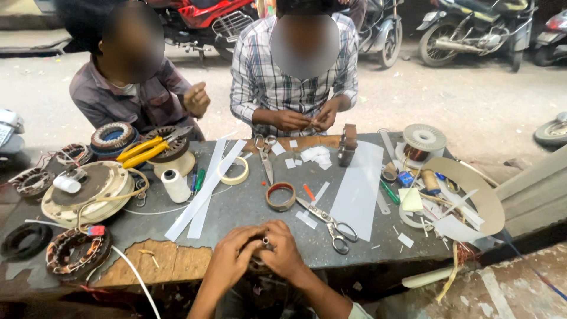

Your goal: The person winds copper wire around a motor stator core, then uses white tape to secure the windings. The person works at a cluttered workbench with tools and other motor parts visible.

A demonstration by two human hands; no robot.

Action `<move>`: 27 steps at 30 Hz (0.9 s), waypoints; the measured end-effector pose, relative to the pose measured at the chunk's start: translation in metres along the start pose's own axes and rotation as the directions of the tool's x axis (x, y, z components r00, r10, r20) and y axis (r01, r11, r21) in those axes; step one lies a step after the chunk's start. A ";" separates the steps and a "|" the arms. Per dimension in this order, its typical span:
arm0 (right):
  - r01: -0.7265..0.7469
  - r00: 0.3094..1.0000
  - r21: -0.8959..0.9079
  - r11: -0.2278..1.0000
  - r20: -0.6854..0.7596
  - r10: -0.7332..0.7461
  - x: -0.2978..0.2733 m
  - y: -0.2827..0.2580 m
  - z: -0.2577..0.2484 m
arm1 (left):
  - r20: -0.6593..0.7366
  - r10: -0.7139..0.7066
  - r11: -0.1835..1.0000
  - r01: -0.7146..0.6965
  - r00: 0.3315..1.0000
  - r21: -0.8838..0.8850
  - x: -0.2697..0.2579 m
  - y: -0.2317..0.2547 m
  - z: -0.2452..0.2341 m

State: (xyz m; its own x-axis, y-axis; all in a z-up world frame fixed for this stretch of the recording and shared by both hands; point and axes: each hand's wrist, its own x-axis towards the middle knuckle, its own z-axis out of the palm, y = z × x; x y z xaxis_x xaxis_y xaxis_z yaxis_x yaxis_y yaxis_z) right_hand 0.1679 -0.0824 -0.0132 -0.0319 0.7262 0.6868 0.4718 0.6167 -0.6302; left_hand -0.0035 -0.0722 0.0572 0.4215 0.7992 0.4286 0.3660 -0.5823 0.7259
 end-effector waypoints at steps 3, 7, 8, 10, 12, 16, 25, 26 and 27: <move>0.036 0.999 -0.044 0.998 0.005 -0.036 0.001 0.002 -0.001 | 0.001 0.031 0.999 -0.031 1.000 0.018 0.001 0.001 0.000; 0.084 0.996 -0.083 0.993 0.020 -0.083 0.001 0.001 -0.001 | -0.032 0.116 0.992 -0.113 0.993 0.064 -0.004 -0.002 0.007; 0.077 0.997 -0.108 0.991 0.015 -0.076 0.001 0.001 -0.001 | -0.041 0.150 0.986 -0.146 0.988 0.076 -0.004 -0.002 0.008; 0.064 0.998 -0.157 0.985 0.007 -0.064 0.002 -0.002 -0.001 | -0.050 0.140 0.986 -0.135 0.989 0.094 -0.004 -0.004 0.010; 0.059 0.998 -0.162 0.985 -0.002 -0.061 0.003 -0.003 -0.001 | -0.059 0.128 0.988 -0.122 0.990 0.100 -0.005 -0.005 0.010; 0.019 1.000 -0.176 0.984 -0.008 -0.021 0.002 -0.005 -0.004 | -0.082 0.111 0.990 -0.103 0.990 0.094 -0.004 -0.002 0.009; 0.010 1.000 -0.204 0.979 -0.005 -0.011 -0.007 0.002 -0.007 | -0.120 0.114 0.982 -0.094 0.986 0.166 -0.006 0.015 0.017; -0.006 1.000 -0.180 0.984 0.007 0.008 -0.010 0.003 -0.009 | -0.122 0.114 0.980 -0.091 0.986 0.178 -0.008 0.017 0.018; -0.023 0.999 -0.156 0.988 0.019 0.027 -0.014 0.004 -0.012 | -0.136 0.114 0.980 -0.088 0.984 0.180 -0.009 0.018 0.019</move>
State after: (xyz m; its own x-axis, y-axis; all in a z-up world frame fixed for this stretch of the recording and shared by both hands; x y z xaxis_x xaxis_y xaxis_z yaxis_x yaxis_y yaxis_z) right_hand 0.1811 -0.0935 -0.0209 -0.0363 0.7481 0.6626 0.6037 0.5448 -0.5820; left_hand 0.0148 -0.0925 0.0564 0.3432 0.7405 0.5778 0.4710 -0.6679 0.5762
